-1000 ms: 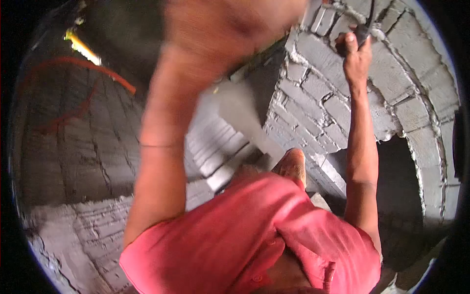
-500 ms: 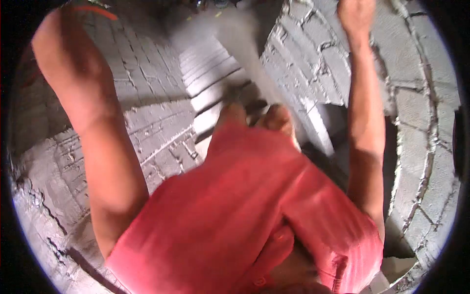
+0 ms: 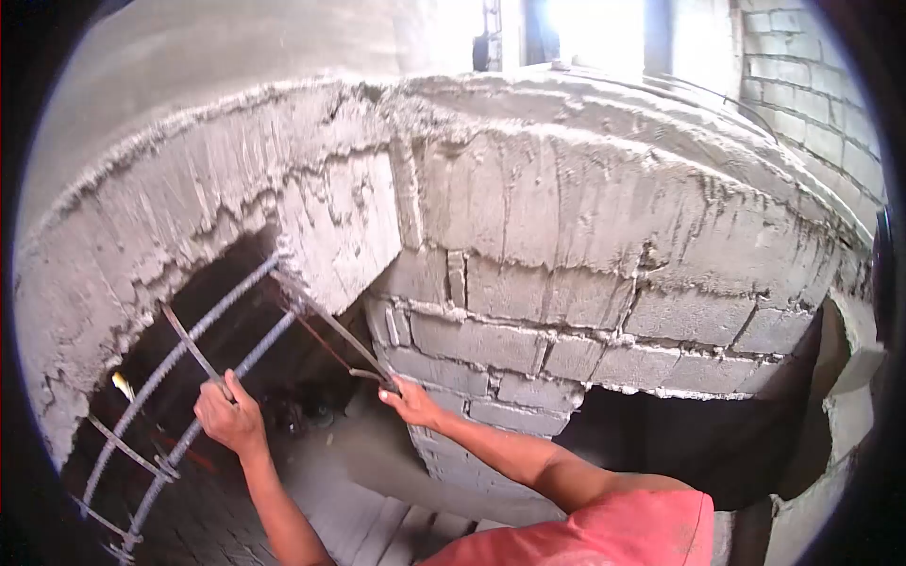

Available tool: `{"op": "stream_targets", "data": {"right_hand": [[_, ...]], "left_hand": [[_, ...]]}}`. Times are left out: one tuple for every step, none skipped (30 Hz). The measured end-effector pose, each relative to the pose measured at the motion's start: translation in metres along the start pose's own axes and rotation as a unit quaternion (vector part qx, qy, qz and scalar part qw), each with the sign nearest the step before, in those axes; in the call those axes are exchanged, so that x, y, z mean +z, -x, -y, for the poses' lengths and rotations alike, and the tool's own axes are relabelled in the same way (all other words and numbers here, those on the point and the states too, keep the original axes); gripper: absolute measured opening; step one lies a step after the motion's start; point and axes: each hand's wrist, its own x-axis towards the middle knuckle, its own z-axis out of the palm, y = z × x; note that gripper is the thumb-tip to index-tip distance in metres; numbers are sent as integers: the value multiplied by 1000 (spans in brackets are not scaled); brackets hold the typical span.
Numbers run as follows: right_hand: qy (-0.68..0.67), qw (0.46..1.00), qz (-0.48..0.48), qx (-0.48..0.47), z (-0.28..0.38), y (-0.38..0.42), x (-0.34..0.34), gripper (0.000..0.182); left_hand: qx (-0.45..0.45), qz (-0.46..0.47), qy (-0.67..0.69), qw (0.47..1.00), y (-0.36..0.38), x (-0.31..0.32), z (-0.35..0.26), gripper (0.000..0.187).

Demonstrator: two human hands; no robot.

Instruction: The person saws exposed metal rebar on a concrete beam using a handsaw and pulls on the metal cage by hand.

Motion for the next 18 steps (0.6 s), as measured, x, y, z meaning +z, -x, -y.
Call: {"op": "stream_targets", "data": {"right_hand": [[1,1000,16,23,0,-3,-4,49],[-1,998,31,50,1,-3,-7,46],[5,999,21,48,0,-2,-7,46],[10,998,25,49,-3,-3,-6,48],[15,998,29,50,-5,-4,-5,50],[15,1000,3,27,-3,-5,-4,51],[16,1000,-5,26,-5,-8,-8,51],[22,999,8,42,-3,-9,-9,51],[25,998,22,61,-2,-7,-6,51],[19,998,21,65,-4,-6,-4,51],[37,997,20,68,-9,-8,-6,55],[50,996,28,75,-14,-5,1,59],[88,995,-12,34,9,-1,-7,48],[50,993,53,95,21,-6,-15,43],[97,983,70,136,33,-6,-17,39],[112,983,95,107,31,-5,-18,40],[86,983,95,130,26,-7,-14,45],[61,979,154,122,20,3,-3,45]], "left_hand": [[0,-2,0,1000,-1,-2,-2,36],[-8,1,18,1000,-3,-3,-3,35],[-15,7,37,999,-3,-4,-4,35],[-30,24,39,999,-4,-7,-7,35],[-45,42,41,997,-5,-11,-9,35],[-67,69,75,993,-6,-16,-11,36],[-62,67,81,993,-6,-15,-13,36],[-63,73,80,992,-8,-17,-13,37],[-62,82,76,992,-9,-20,-12,39],[-69,103,78,989,-8,-23,-11,32],[-33,84,80,993,-8,-20,-10,28],[3,72,73,995,-7,-17,-8,26],[4,94,47,995,-5,-17,-7,29],[-6,114,39,993,-10,-24,-17,30],[2,85,42,996,-12,-31,-26,32],[15,62,49,997,-11,-33,-28,35],[19,50,36,998,-3,-32,-27,33],[-38,62,53,996,-1,-39,-35,32]]}}
